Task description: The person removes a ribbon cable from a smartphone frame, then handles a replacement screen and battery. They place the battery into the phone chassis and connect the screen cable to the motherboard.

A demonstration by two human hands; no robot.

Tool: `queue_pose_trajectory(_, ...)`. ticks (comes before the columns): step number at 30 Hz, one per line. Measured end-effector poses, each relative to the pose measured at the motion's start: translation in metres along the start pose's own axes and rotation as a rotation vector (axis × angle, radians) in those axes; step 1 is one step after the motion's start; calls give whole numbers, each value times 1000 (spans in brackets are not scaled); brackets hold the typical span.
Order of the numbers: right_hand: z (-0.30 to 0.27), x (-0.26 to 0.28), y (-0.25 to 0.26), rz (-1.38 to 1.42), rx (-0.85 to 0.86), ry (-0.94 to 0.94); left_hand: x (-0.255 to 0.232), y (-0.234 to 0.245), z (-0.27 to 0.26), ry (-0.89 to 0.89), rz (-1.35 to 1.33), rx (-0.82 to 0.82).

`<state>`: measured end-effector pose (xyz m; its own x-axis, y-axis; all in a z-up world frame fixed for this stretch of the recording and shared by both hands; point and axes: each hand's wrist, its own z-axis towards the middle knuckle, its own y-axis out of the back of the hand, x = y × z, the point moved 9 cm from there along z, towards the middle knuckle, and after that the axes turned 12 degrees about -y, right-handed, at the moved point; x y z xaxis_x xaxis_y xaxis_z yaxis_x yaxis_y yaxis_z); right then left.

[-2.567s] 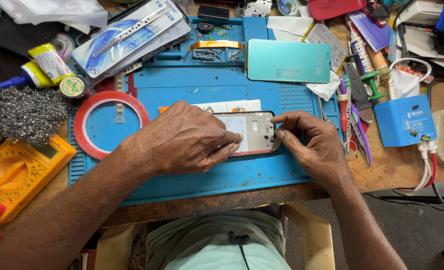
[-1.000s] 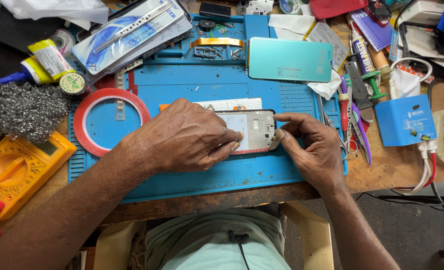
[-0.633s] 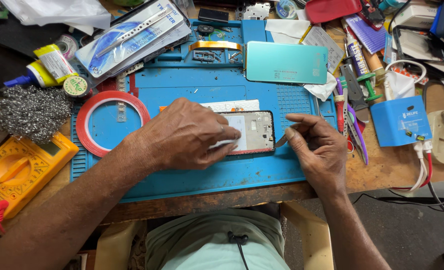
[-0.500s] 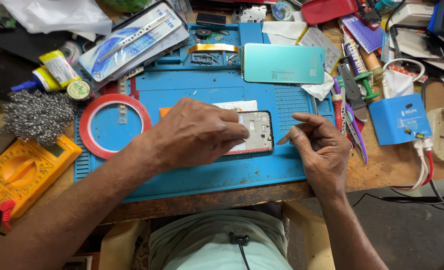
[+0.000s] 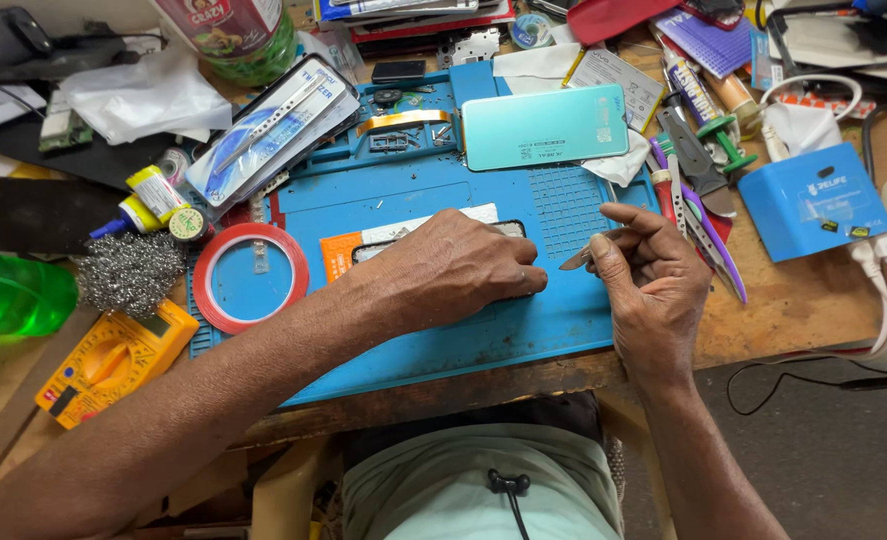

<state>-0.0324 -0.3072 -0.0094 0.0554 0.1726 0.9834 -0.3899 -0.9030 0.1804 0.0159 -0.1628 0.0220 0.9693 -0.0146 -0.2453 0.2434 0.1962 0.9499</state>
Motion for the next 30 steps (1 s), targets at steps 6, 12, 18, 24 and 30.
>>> queue_pose_trajectory(6,-1,0,4,52,-12,-11,-3,-3,4,-30,39,10)
queue_pose_trajectory(12,0,-2,5,86,-7,-21,-7,-3,3,-70,41,-20)
queue_pose_trajectory(18,1,-5,6,99,-6,-14,-4,-5,-6,-24,7,-30)
queue_pose_trajectory(24,0,-5,5,77,-4,-2,2,-1,-24,54,-8,-7)
queue_pose_trajectory(30,-8,7,-11,-143,61,65,0,12,-52,106,44,-21)
